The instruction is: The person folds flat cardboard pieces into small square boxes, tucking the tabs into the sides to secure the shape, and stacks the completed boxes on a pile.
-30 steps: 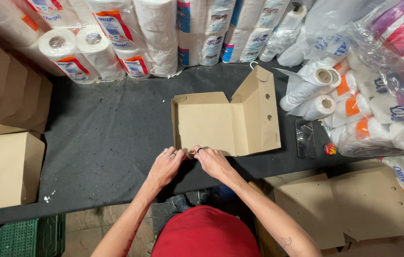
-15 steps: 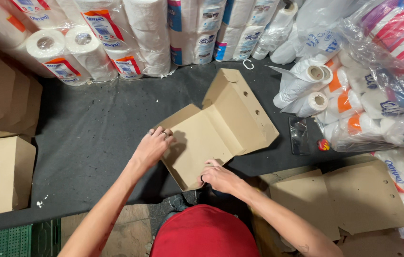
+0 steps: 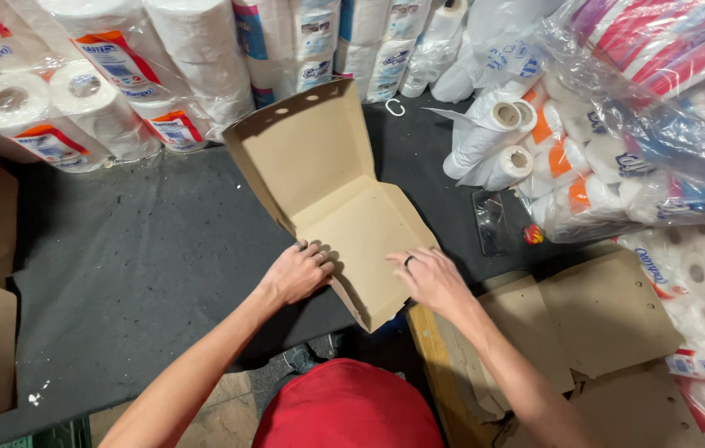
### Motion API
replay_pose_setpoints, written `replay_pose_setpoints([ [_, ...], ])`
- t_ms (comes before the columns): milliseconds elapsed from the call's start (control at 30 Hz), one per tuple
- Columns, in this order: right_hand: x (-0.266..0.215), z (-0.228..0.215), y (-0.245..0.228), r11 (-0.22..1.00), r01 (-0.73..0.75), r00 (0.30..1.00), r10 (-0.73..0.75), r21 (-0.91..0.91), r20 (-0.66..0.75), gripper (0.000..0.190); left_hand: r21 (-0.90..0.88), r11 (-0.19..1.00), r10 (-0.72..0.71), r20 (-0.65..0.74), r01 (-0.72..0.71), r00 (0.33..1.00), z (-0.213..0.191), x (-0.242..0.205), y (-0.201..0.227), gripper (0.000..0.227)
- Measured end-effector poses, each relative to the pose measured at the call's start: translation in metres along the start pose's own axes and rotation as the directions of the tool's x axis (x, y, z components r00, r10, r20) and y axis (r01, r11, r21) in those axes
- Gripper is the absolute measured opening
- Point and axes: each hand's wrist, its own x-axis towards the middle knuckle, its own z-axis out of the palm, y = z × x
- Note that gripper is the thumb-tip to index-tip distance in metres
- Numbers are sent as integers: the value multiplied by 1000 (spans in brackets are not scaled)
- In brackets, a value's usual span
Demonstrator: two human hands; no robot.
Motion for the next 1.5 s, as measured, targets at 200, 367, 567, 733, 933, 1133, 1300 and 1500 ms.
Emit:
replay_pose_setpoints([
  [200,-40,6,-47,852,-501,809,400,150,430,62,-35,982,-180,172,188,969,20,28,31,32],
  [367,-93,74,-3,594,-659,727,661,462,186,30,-73,941,-292,314,329,903,28,29,38,31],
  [567,-109,79,-1,513,-499,728,686,699,16,20,-167,865,-306,572,473,761,-6,43,30,37],
  [733,-96,79,-11,577,-474,734,676,666,-63,31,-171,866,-285,602,470,746,-13,47,29,38],
  [933,-54,51,-41,705,-554,784,621,442,-8,36,-173,903,-240,555,393,797,-35,50,32,32],
  [1133,-31,32,-51,722,-616,781,612,314,125,42,-135,925,-240,520,356,820,-26,37,33,31],
  [1300,-42,14,-22,653,-725,687,667,216,289,45,193,954,-288,380,229,879,-51,16,33,49],
  [1500,-50,-3,-24,677,-683,675,729,-275,118,42,257,891,-421,158,374,893,-28,-33,39,9],
])
